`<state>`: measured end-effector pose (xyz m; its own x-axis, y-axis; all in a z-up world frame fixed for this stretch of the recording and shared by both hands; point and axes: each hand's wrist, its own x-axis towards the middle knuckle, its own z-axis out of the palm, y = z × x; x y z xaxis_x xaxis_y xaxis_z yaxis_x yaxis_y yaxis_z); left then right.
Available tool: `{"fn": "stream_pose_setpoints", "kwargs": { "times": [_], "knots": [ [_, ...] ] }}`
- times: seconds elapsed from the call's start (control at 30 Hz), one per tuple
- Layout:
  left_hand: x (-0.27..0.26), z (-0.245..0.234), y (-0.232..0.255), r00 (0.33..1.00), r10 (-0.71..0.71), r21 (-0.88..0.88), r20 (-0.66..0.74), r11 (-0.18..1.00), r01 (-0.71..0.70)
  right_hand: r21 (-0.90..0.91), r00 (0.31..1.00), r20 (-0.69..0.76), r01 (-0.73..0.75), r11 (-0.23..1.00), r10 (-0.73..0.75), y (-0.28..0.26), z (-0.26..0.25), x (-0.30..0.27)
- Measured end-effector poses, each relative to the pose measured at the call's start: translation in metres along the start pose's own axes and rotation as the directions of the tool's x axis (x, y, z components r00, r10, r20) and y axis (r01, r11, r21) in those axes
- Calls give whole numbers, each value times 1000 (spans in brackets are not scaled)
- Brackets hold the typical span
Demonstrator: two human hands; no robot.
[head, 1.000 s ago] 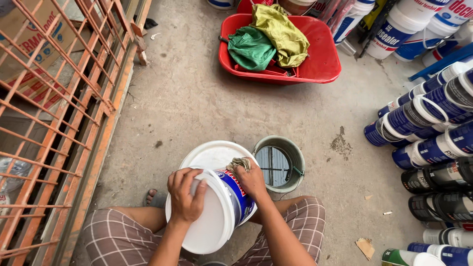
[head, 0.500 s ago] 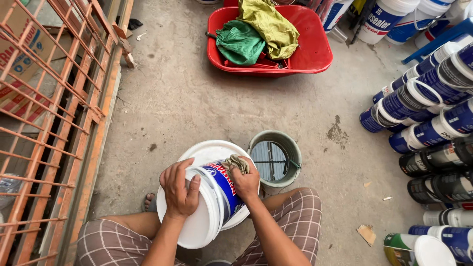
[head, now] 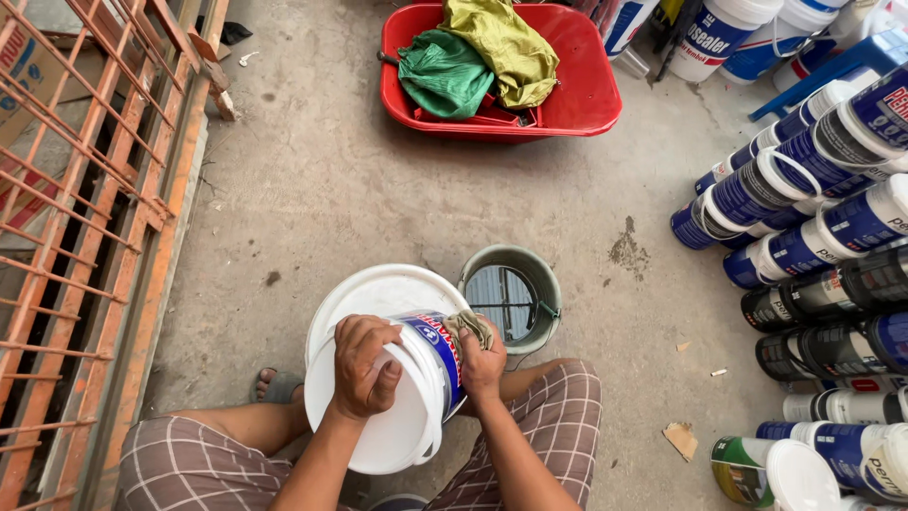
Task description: The person wipes a white paint bucket lid with a cloth dipped in a bucket of water. The person then picks up a paint bucket and places it on a shelf.
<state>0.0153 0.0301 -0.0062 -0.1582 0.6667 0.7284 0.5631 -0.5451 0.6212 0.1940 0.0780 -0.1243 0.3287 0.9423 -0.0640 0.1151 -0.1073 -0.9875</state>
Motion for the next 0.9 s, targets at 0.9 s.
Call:
{"fn": "stream_pose_setpoints", "kwargs": {
  "times": [0.9],
  "knots": [
    [-22, -30, 20, 988, -97, 22, -120, 995, 100, -155, 788, 610, 227, 962, -88, -128, 29, -39]
  ]
}}
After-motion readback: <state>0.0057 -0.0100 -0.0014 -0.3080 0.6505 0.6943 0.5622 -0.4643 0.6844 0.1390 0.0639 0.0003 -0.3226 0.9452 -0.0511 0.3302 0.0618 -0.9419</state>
